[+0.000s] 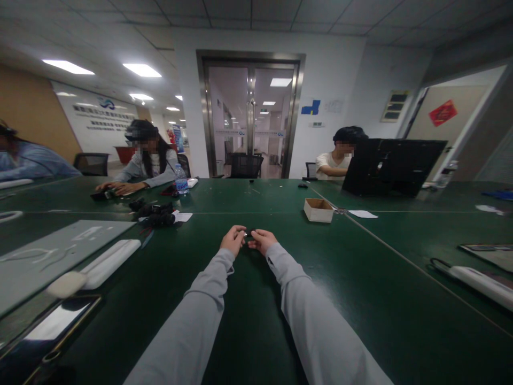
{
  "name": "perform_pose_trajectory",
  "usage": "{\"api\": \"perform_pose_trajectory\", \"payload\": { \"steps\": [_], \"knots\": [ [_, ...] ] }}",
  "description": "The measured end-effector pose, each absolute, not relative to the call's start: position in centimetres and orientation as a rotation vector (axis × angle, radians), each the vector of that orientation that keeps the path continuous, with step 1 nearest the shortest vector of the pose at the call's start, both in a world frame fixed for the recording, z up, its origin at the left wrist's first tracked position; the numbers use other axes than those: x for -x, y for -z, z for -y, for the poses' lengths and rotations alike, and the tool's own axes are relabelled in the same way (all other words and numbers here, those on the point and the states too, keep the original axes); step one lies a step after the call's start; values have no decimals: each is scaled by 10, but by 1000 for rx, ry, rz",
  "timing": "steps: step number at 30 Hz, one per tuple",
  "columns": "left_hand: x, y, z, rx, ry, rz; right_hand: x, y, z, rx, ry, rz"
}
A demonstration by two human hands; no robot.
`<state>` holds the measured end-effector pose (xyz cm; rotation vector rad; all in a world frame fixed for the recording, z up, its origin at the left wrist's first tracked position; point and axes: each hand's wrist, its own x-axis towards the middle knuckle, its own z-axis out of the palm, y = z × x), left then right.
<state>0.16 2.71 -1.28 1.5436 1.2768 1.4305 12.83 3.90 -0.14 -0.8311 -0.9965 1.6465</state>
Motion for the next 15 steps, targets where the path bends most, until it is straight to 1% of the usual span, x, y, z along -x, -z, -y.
{"api": "perform_pose_trajectory", "payload": {
  "steps": [15],
  "knots": [
    [-2,8,-24,-1526,-1366,-1257,-129,2,-40,825,-1664,1015]
  ]
}}
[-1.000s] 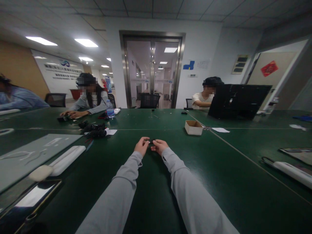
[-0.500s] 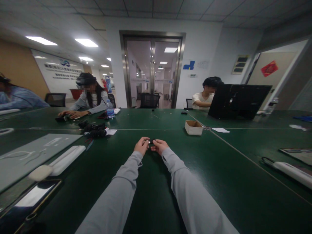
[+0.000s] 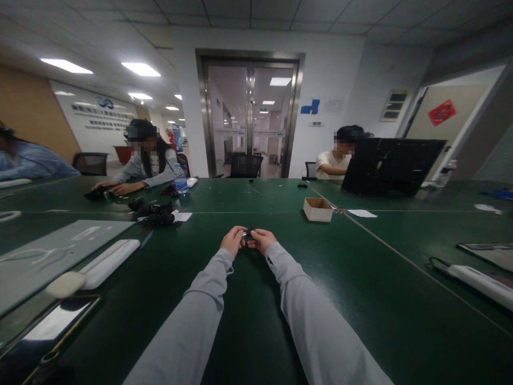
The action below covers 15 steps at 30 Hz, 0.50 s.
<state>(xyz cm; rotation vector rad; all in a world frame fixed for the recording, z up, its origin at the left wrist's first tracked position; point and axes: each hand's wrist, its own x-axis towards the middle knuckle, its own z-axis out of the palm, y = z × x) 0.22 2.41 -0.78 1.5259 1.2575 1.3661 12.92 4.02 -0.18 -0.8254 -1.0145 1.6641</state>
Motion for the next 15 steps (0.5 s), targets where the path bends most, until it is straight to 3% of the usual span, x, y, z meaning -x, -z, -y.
{"api": "perform_pose_trajectory", "payload": {
  "steps": [15],
  "knots": [
    [-1,8,-23,-1551,-1420,-1378,-128,1,-39,840,-1641,1008]
  ]
}}
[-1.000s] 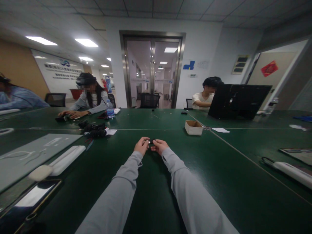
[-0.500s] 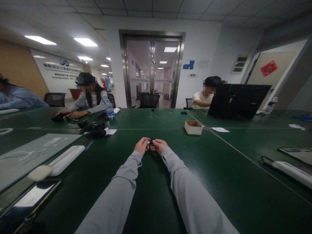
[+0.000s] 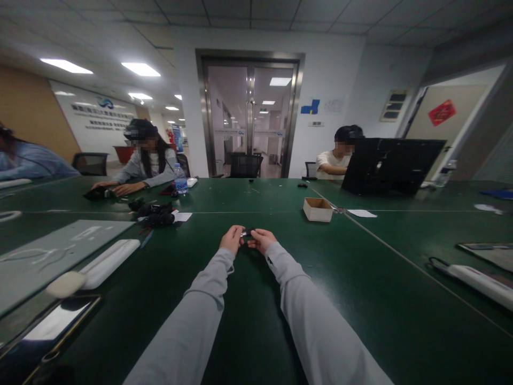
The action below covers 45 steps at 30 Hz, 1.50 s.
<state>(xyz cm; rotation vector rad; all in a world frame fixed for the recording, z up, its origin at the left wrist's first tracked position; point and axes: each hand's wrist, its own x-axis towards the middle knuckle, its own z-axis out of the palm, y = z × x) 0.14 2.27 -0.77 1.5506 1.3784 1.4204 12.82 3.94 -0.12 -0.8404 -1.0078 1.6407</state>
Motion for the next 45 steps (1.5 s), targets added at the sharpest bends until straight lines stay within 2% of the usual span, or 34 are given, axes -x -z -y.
{"api": "perform_pose_trajectory", "payload": {
  "steps": [10,22,34,39,45],
  "knots": [
    [0,14,-29,-1585,-1398,-1376,-128,4,-41,835,-1639,998],
    [1,16,-30,-1603,-1533,-1300,-128,1,-39,851,-1626,984],
    [-1,12,-27,-1544,-1460,-1238,-129,1,-39,838,-1646,1016],
    [-2,7,-22,-1506,-1522,-1196,-124,2,-36,904,-1492,1116],
    [3,3,-18,-1484,-1569,-1335,-121,1,-30,985,-1233,1570]
  ]
}}
